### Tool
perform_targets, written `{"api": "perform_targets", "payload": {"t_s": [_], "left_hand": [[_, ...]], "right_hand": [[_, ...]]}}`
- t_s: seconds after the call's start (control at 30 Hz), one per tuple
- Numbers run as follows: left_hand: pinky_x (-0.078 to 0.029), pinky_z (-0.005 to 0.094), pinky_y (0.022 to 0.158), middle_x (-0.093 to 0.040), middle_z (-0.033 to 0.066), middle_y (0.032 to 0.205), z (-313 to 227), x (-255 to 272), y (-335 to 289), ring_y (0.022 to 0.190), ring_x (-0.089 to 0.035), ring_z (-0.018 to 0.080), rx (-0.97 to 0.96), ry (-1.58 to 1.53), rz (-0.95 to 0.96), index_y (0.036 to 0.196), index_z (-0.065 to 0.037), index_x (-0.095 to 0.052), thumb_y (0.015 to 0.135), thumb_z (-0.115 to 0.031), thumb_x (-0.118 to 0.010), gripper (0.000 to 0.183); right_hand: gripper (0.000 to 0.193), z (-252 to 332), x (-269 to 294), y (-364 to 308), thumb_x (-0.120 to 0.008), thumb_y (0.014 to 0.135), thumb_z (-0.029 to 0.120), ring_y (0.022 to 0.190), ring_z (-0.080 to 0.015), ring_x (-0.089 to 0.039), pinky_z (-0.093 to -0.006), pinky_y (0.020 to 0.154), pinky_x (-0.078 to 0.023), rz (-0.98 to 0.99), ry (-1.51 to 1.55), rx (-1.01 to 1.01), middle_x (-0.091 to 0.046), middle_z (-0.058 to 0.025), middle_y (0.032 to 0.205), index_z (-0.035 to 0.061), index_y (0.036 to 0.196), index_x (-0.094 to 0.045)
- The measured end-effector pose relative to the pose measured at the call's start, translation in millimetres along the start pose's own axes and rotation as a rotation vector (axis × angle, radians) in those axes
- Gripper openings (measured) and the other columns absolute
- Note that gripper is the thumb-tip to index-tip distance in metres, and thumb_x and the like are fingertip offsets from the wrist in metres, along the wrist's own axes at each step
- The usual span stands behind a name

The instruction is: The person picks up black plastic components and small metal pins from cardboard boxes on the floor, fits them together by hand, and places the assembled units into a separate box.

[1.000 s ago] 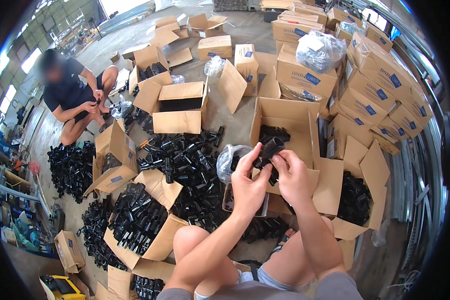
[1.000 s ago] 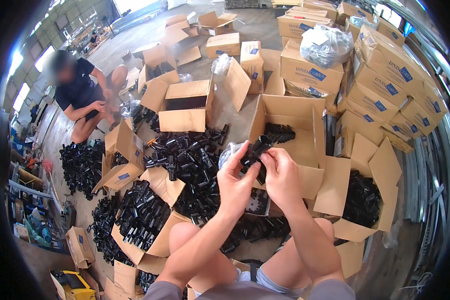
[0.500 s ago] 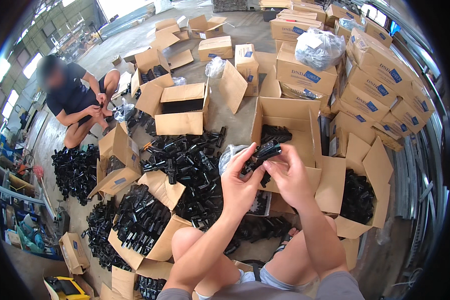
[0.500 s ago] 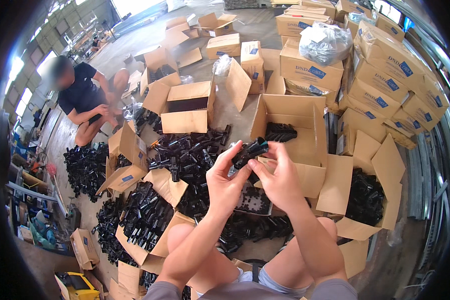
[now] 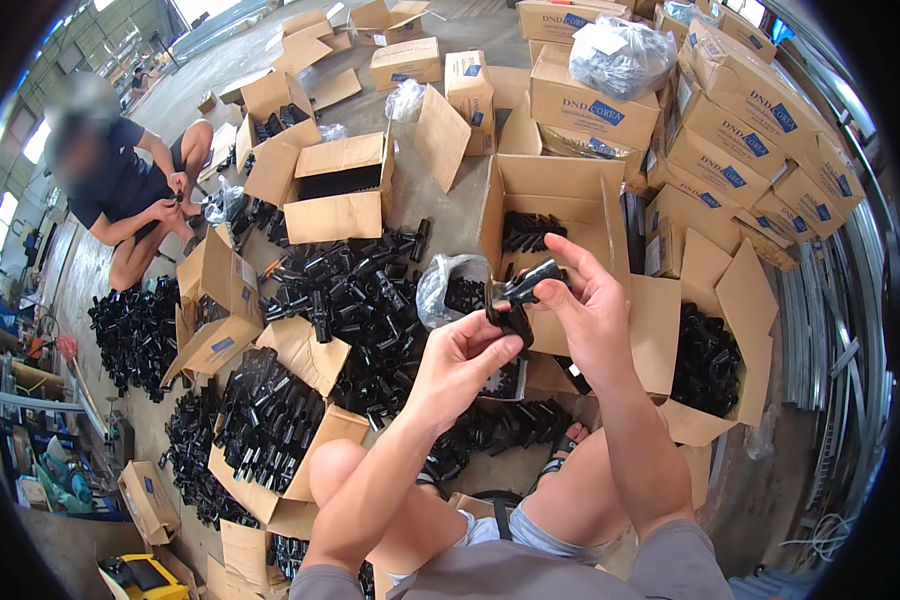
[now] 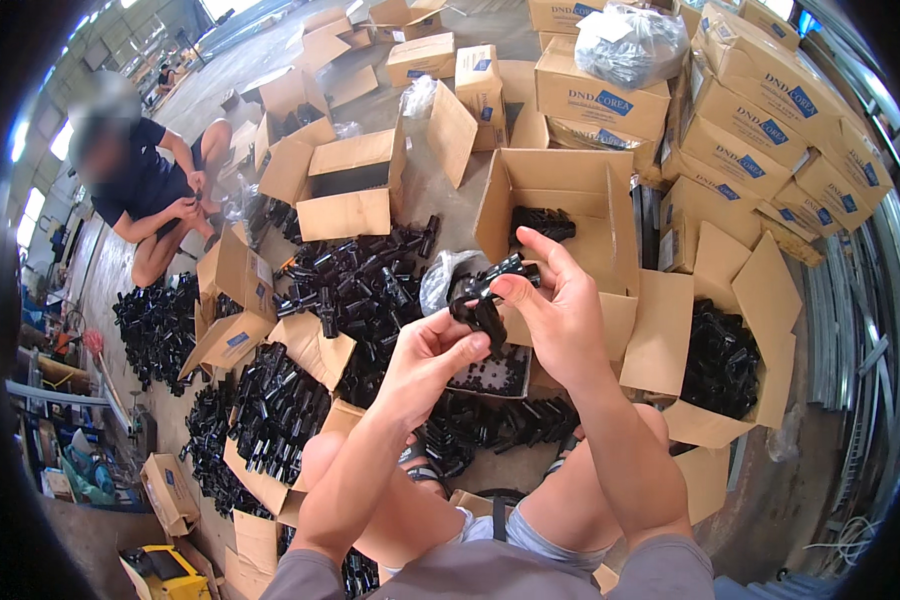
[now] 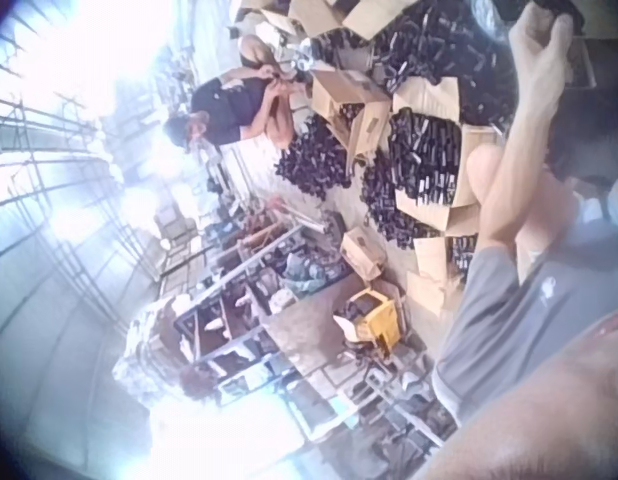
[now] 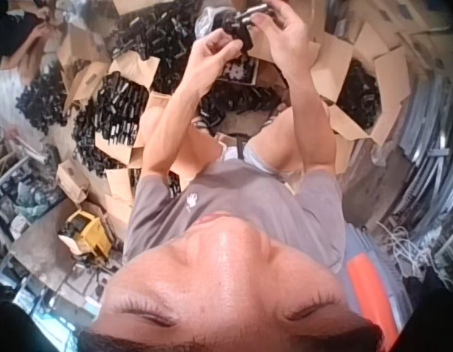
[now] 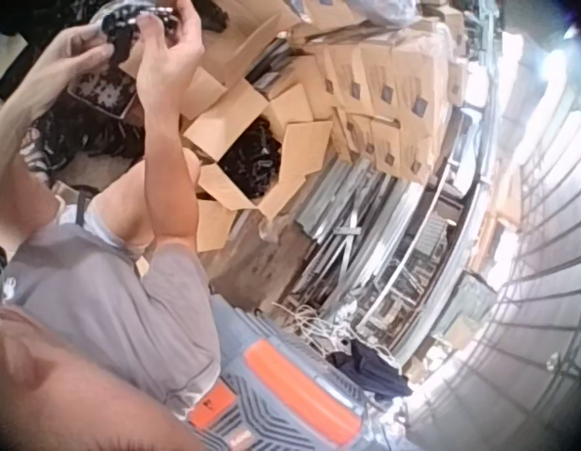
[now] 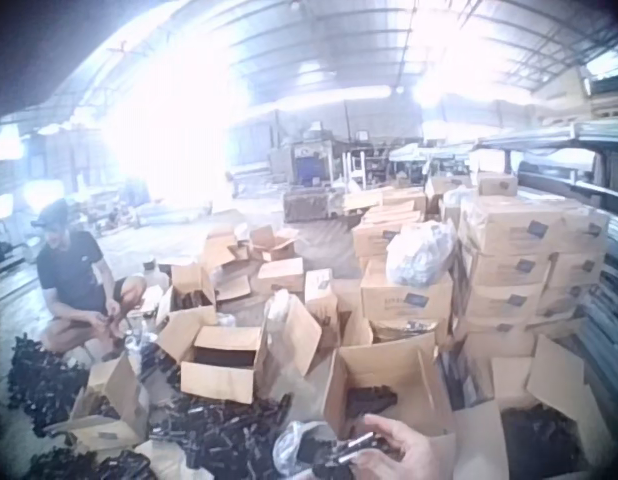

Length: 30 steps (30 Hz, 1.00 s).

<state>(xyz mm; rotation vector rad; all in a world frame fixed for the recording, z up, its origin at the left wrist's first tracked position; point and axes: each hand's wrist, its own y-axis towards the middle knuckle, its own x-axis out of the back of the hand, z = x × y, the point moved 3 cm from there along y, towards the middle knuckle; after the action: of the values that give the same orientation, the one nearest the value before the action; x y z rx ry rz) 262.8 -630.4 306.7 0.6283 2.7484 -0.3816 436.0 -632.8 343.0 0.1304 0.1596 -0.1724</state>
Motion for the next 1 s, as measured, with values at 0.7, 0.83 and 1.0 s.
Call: {"api": "perform_targets", "payload": {"t_s": [0.7, 0.83, 1.0], "left_hand": [[-0.053, 0.0233, 0.090, -0.073, 0.0036, 0.117, 8, 7, -5, 0.101, -0.066, 0.0058, -0.017, -0.169, 0.035, 0.127, 0.000, -0.066, 0.094, -0.007, -0.076, 0.035], [-0.054, 0.0228, 0.086, -0.073, 0.0026, 0.113, 2, 7, -5, 0.097, -0.066, 0.0049, -0.086, -0.204, -0.017, 0.126, -0.001, -0.066, 0.095, -0.006, -0.074, 0.033], [-0.051, 0.0253, 0.095, -0.071, 0.0035, 0.118, -6, 12, -8, 0.104, -0.063, 0.0069, -0.014, -0.208, 0.012, 0.133, 0.003, -0.063, 0.095, -0.003, -0.074, 0.040]], "right_hand": [[0.046, -17, -15, -7, -0.075, 0.096, 0.019, 0.090, -0.0095, -0.068, -0.0248, 0.081, -0.059, -0.112, 0.106, -0.013, -0.071, -0.0057, 0.104, -0.0059, 0.131, -0.061], [0.044, -17, -20, -8, -0.076, 0.096, 0.022, 0.089, -0.0101, -0.069, -0.0257, 0.080, -0.060, -0.127, 0.107, -0.011, -0.071, -0.0053, 0.103, -0.0045, 0.129, -0.062], [0.046, -19, -23, -6, -0.077, 0.095, 0.024, 0.090, -0.0107, -0.069, -0.0262, 0.079, -0.060, -0.109, 0.098, -0.002, -0.072, -0.0059, 0.103, -0.0035, 0.129, -0.063]]}}
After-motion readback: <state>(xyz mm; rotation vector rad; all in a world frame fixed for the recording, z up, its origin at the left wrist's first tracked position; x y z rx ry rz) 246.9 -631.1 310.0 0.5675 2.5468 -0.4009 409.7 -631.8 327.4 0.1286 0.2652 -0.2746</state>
